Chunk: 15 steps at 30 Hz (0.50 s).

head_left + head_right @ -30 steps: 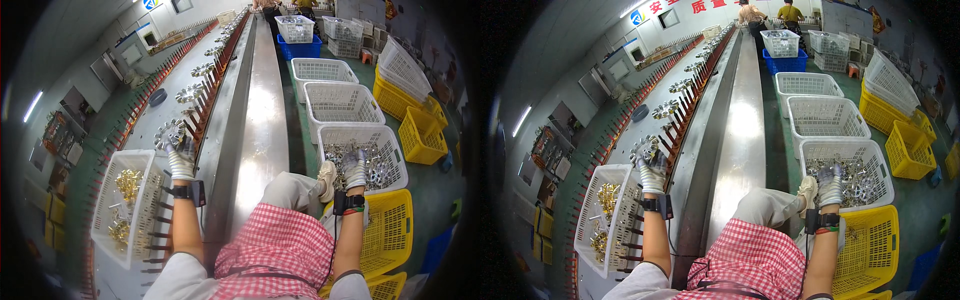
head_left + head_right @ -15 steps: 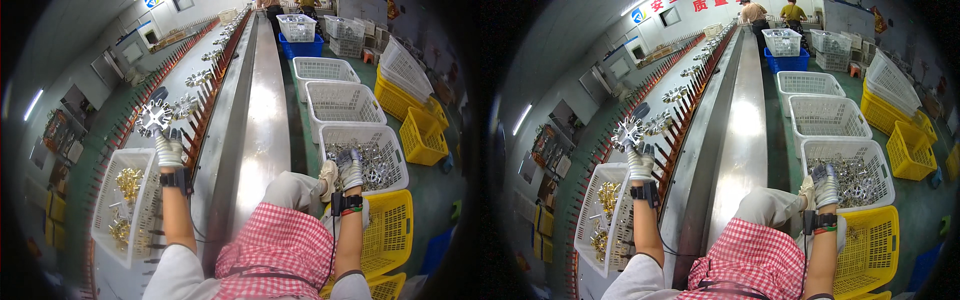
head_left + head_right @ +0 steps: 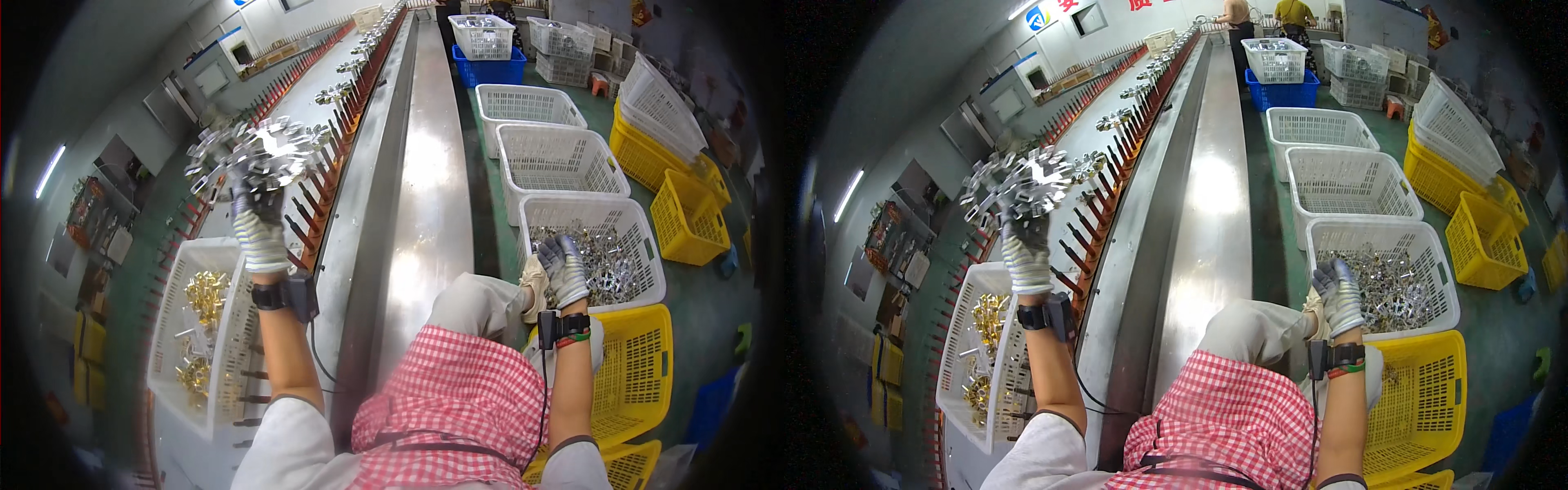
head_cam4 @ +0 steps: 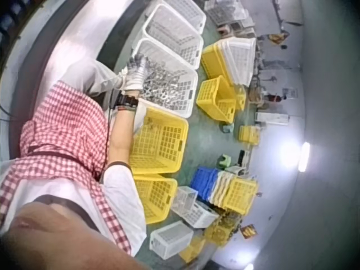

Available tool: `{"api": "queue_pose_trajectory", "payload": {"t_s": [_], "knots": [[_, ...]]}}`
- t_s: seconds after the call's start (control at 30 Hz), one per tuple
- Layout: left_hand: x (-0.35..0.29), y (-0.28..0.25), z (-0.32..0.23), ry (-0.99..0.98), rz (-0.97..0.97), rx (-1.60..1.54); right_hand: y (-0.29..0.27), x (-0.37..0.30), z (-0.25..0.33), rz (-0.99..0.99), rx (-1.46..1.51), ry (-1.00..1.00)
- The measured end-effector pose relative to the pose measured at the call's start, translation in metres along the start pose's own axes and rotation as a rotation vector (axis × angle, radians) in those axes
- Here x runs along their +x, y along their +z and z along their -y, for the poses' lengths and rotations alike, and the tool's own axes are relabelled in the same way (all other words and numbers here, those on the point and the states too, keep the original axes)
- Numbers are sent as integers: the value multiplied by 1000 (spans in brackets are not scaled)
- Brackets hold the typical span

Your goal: The person picks up metal components from a basket, fits them onto a circular metal frame, and places the assembled units onto the pegs of a moving conveyor belt.

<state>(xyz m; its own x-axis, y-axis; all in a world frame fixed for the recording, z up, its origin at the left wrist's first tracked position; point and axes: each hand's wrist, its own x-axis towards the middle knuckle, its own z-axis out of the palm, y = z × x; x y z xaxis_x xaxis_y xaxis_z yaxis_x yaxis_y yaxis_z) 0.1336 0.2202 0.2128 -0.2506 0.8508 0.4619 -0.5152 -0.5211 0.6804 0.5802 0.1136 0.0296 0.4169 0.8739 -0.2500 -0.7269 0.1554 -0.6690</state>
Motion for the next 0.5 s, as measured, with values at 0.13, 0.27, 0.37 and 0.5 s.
{"api": "queue_pose_trajectory", "payload": {"t_s": [0.13, 0.27, 0.37, 0.5], "knots": [[-50, 59, 24, -460, 252, -17, 16, -12, -13, 213, -157, 172], [-123, 83, 70, -905, 539, 207, 48, -46, -25, 374, -114, 339], [-157, 88, 104, -1143, 794, 622, 54, -55, -26, 528, -176, 295], [-176, 91, 107, -1110, 723, 356, 73, -71, -13, 583, -411, 380]]}}
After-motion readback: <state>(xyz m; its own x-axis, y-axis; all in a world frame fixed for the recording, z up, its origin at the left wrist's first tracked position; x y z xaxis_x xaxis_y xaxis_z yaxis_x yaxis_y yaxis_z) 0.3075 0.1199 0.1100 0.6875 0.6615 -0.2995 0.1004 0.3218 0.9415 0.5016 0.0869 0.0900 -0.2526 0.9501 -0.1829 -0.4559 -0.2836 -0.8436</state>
